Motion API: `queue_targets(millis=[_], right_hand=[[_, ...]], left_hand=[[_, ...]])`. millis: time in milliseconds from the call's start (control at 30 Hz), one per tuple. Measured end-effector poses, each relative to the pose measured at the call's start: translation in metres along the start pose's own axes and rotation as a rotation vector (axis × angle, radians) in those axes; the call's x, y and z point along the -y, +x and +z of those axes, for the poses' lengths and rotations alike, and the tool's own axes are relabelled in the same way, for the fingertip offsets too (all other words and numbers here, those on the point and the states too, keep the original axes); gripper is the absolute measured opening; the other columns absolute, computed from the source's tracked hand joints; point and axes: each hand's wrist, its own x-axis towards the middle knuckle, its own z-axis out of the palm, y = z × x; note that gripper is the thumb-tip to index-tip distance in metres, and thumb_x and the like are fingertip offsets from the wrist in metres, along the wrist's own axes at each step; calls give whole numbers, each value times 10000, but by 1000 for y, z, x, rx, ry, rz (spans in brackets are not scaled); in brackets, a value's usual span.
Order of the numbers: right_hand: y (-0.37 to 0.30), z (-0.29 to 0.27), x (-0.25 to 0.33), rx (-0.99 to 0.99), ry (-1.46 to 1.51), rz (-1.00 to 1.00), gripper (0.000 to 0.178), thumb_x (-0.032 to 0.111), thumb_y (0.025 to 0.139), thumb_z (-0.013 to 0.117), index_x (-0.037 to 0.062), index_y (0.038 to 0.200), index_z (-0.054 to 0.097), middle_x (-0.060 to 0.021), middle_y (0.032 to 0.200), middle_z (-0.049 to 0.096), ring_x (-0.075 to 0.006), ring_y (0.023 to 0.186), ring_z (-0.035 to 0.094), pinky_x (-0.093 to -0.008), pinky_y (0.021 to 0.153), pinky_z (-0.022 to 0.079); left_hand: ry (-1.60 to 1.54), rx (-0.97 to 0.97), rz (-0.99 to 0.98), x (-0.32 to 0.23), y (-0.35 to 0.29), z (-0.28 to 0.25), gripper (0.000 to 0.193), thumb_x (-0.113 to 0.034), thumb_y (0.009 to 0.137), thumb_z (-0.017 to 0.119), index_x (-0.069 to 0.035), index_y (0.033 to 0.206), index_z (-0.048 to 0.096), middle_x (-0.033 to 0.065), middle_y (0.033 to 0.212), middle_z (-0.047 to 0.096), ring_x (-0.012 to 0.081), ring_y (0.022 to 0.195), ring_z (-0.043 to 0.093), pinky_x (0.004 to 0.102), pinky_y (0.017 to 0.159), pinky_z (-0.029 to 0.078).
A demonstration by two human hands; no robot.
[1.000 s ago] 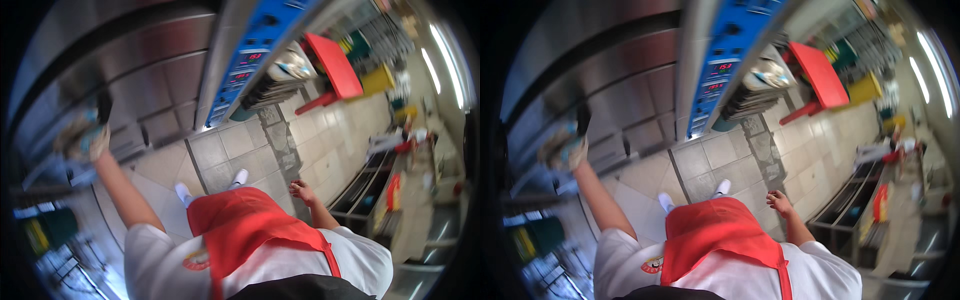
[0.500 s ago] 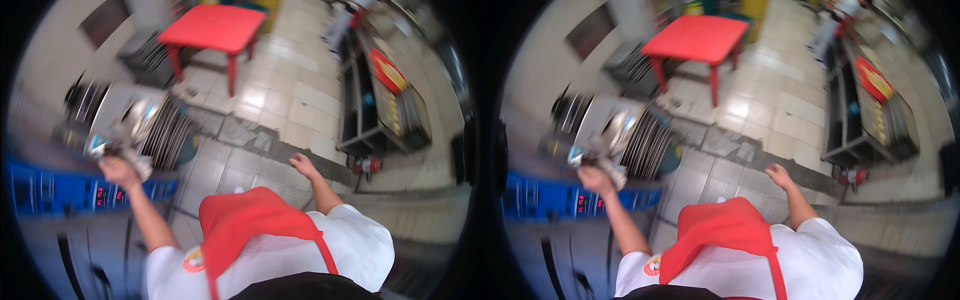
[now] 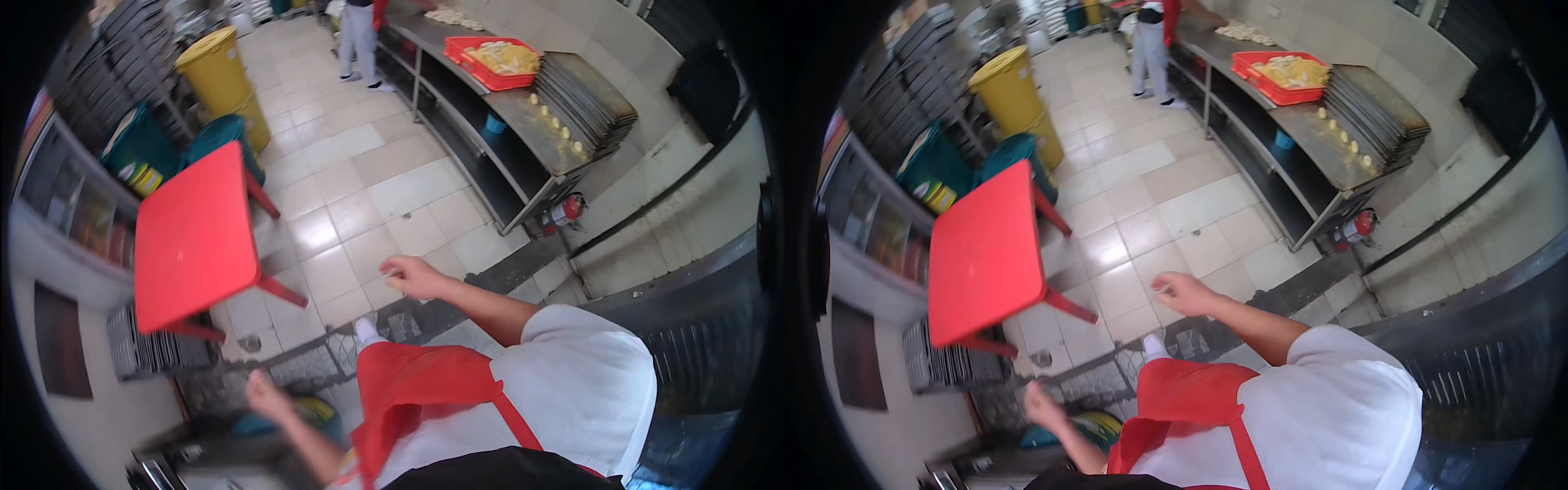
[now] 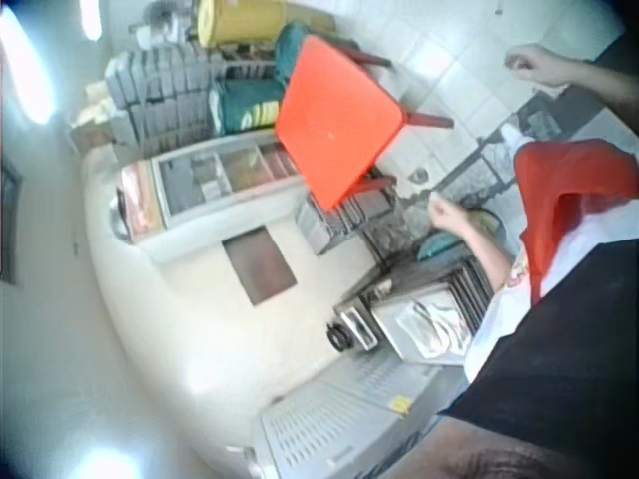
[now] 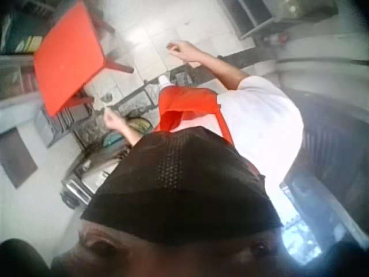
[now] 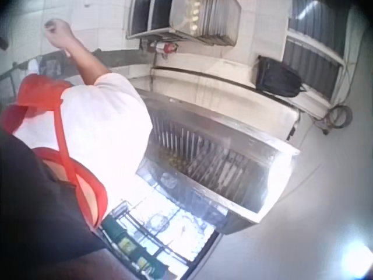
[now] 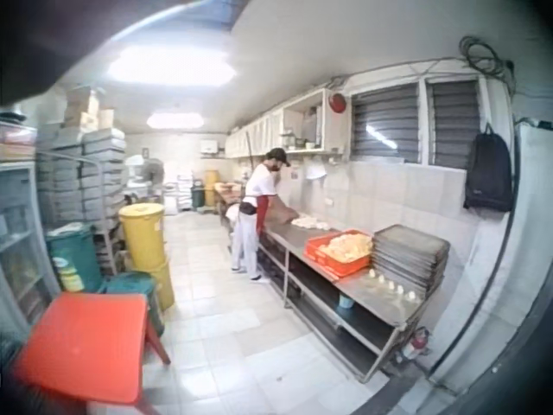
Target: The person coats dough in yellow powder by hand, places the pieces onto metal trays, and slides the trays into a rack. The person also uses a cloth to remove a tray of baked rolls from an oven.
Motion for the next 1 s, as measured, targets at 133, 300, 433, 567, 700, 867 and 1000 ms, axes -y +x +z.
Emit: queue_targets(millis=[133, 300, 433, 567, 700, 867, 1000], right_hand=[[81, -46, 115, -7, -214, -269, 415, 221, 953, 682, 24, 1310, 607, -169, 1414, 581, -313, 1244, 615, -413, 1012, 520], [158, -135, 71, -361, -706, -508, 610, 324, 951, 680, 90, 1491, 521, -149, 1592, 443, -387, 1408, 480, -483, 1158, 397], [154, -253, -119, -778, -496, 142, 550, 338, 979, 670, 110, 1468, 563, -215, 1588, 442, -404, 1461, 413, -477, 1206, 339], [122, -335, -194, -1188, -320, 400, 386, 250, 964, 715, 73, 1303, 662, -185, 1358, 615, -354, 1244, 610, -428, 1071, 487], [165, -431, -202, -1353, -22, 570, 358, 181, 947, 729, 59, 1277, 663, -145, 1216, 663, -245, 1008, 694, -378, 880, 569], [295, -587, -138, -1327, 43, 231, 381, 151, 1013, 665, 57, 1379, 618, -111, 1182, 687, -186, 1087, 680, -333, 919, 552], [398, -716, -160, -1268, 19, 87, 469, 208, 1024, 647, 37, 1450, 553, -149, 1242, 670, -231, 1191, 650, -360, 993, 525]], left_hand=[[-874, 1046, -513, -142, 36, 237, 755, -672, 1038, 386, -105, 1526, 487, 147, 1440, 590, 222, 1251, 550, 391, 1046, 409], [-1398, 1726, -1004, -329, 74, 409, 849, -728, 1012, 370, -143, 1625, 314, 191, 1638, 362, 364, 1431, 433, 533, 1232, 244], [-1558, 1721, -907, -429, 129, 518, 806, -680, 1025, 408, -133, 1612, 334, 201, 1666, 314, 405, 1482, 374, 527, 1212, 293], [-1155, 1534, -385, -434, 207, 650, 741, -592, 1062, 416, -87, 1599, 342, 198, 1626, 392, 372, 1468, 417, 480, 1216, 301], [-810, 1600, -374, -453, 239, 755, 695, -523, 1074, 451, -54, 1579, 361, 188, 1593, 441, 341, 1449, 451, 446, 1209, 323], [-818, 1693, -207, -588, 207, 926, 581, -377, 1092, 487, -11, 1536, 410, 171, 1577, 462, 322, 1458, 439, 436, 1209, 332], [-755, 1842, -93, -706, 151, 1095, 547, -290, 1062, 575, 14, 1500, 455, 152, 1525, 511, 301, 1421, 483, 419, 1189, 370]])
